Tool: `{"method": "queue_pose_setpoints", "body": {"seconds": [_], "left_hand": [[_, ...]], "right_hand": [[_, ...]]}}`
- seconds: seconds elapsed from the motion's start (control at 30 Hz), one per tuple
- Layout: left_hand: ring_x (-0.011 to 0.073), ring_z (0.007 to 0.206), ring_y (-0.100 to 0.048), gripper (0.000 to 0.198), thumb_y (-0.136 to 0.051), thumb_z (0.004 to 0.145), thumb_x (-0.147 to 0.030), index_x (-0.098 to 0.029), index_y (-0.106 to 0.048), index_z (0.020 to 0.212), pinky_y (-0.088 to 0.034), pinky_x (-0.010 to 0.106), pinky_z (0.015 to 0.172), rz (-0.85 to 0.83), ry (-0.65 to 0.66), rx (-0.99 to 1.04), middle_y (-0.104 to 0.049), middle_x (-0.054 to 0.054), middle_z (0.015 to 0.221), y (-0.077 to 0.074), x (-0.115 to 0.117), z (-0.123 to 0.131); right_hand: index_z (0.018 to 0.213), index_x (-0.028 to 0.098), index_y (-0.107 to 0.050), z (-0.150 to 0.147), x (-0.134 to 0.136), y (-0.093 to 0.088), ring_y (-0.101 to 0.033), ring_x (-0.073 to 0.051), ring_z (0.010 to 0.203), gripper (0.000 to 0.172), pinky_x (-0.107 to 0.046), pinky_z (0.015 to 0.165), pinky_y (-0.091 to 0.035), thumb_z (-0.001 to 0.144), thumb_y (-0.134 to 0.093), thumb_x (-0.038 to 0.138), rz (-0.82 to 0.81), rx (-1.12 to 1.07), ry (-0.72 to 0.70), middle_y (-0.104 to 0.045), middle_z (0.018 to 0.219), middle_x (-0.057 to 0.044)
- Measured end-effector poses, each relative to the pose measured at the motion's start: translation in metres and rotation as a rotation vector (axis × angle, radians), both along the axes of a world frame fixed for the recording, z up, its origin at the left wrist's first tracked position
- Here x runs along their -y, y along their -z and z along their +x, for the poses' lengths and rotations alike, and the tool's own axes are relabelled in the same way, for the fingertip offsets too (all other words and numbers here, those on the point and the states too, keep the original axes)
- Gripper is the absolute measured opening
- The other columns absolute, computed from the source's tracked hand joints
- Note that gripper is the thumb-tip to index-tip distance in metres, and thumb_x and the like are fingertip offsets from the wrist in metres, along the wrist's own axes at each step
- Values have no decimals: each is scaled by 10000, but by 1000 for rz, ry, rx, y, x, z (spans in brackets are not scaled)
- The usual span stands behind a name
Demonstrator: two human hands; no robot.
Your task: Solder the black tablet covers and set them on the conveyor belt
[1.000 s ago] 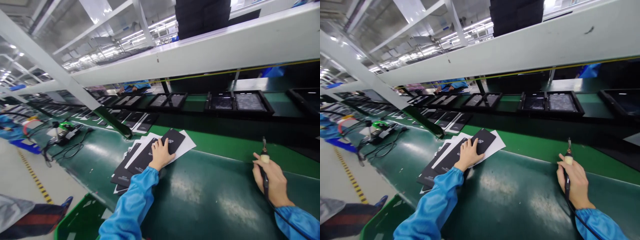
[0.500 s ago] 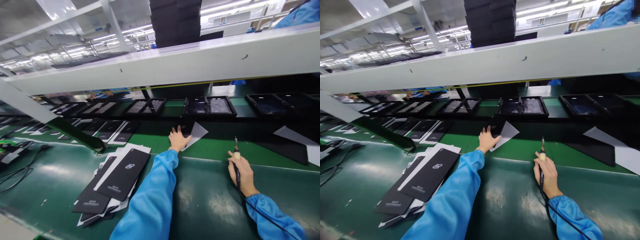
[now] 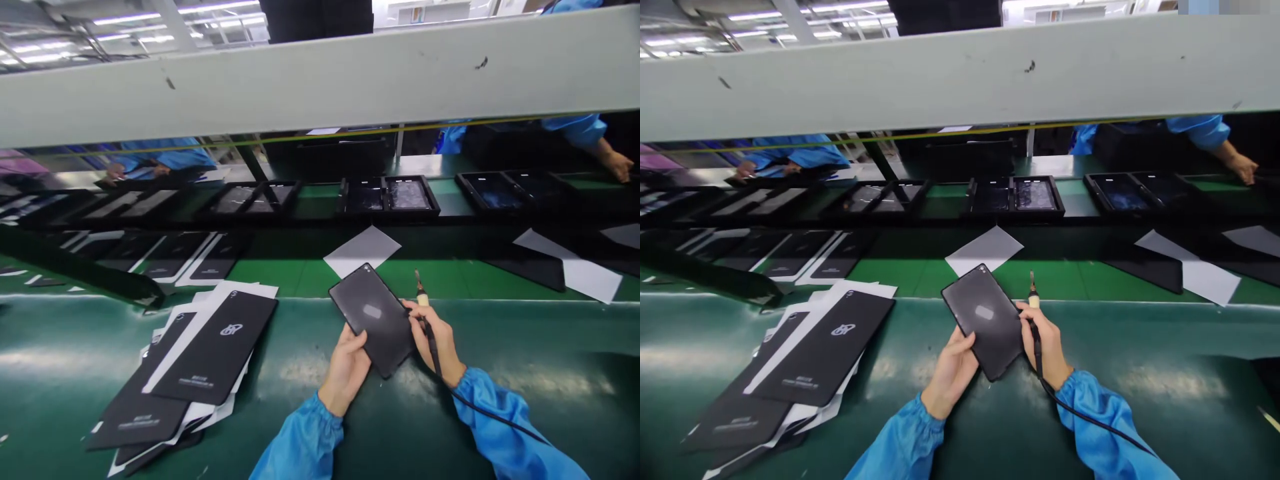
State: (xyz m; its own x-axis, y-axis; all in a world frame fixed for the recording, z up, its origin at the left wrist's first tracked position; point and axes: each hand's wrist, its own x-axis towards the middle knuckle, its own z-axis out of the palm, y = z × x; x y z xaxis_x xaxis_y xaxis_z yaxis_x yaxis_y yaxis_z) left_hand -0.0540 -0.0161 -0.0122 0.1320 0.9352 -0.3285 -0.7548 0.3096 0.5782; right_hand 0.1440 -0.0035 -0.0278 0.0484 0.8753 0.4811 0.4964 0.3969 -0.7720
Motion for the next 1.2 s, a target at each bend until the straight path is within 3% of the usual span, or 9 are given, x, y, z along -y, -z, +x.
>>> {"method": "queue_pose_setpoints", "body": {"seconds": [0.17,0.33,0.5,0.63,0.8,0.9,1.03,1.2], "left_hand": [[178,827,-724,439,-827,740,-243,-193,-675,1149,-556,284,774,28,77,-154,-782,58,1002,-10,0,-19],[196,728,-729,458,-835,735,-287,-151,-648,1131,-560,300,727,101,200,-309,-783,75,879,-2,5,-21],[200,746,-739,598,-822,722,-252,-208,-543,1248,-568,308,722,65,156,-286,-779,47,906,1,11,-13],[183,697,-725,446,-826,728,-311,-199,-566,1073,-561,281,679,44,106,-292,-763,31,847,-2,11,-13],[157,594,-690,409,-825,717,-335,-204,-532,970,-547,259,616,22,64,-308,-728,-9,727,1,12,-11],[146,562,-672,410,-823,709,-317,-207,-527,971,-542,250,586,12,67,-309,-714,-20,708,3,13,-9],[135,554,-663,407,-823,704,-288,-212,-525,970,-534,239,576,11,67,-300,-712,-21,717,3,14,-9],[128,542,-659,386,-814,714,-285,-208,-521,954,-496,212,534,17,75,-313,-733,-2,750,4,14,-9]], "right_hand": [[921,229,-593,35,-7,-13,-735,-196,997,123,-341,924,-572,997,-498,244,29,45,-30,-763,1053,-62],[939,236,-656,51,-9,-18,-721,-225,967,145,-411,906,-554,984,-525,194,100,224,-128,-766,1071,-67],[1209,247,-673,46,1,-34,-720,-228,908,296,-399,838,-558,947,-590,138,224,356,-138,-762,1076,-76],[1374,240,-558,36,23,-47,-735,-192,772,426,-361,790,-585,955,-618,192,111,160,-148,-777,948,-48],[1242,202,-652,25,42,-43,-672,-153,552,279,-291,538,-568,998,-577,315,-95,-186,-169,-763,819,-52],[1129,194,-717,22,43,-40,-698,-174,604,262,-302,558,-590,994,-577,369,-76,-155,-242,-761,821,-68],[1062,226,-731,13,42,-44,-738,-202,781,159,-329,737,-615,929,-645,209,-26,38,-259,-767,894,-58],[1047,225,-729,2,39,-49,-736,-209,853,215,-313,748,-605,875,-658,119,-12,101,-408,-752,933,-69]]}}
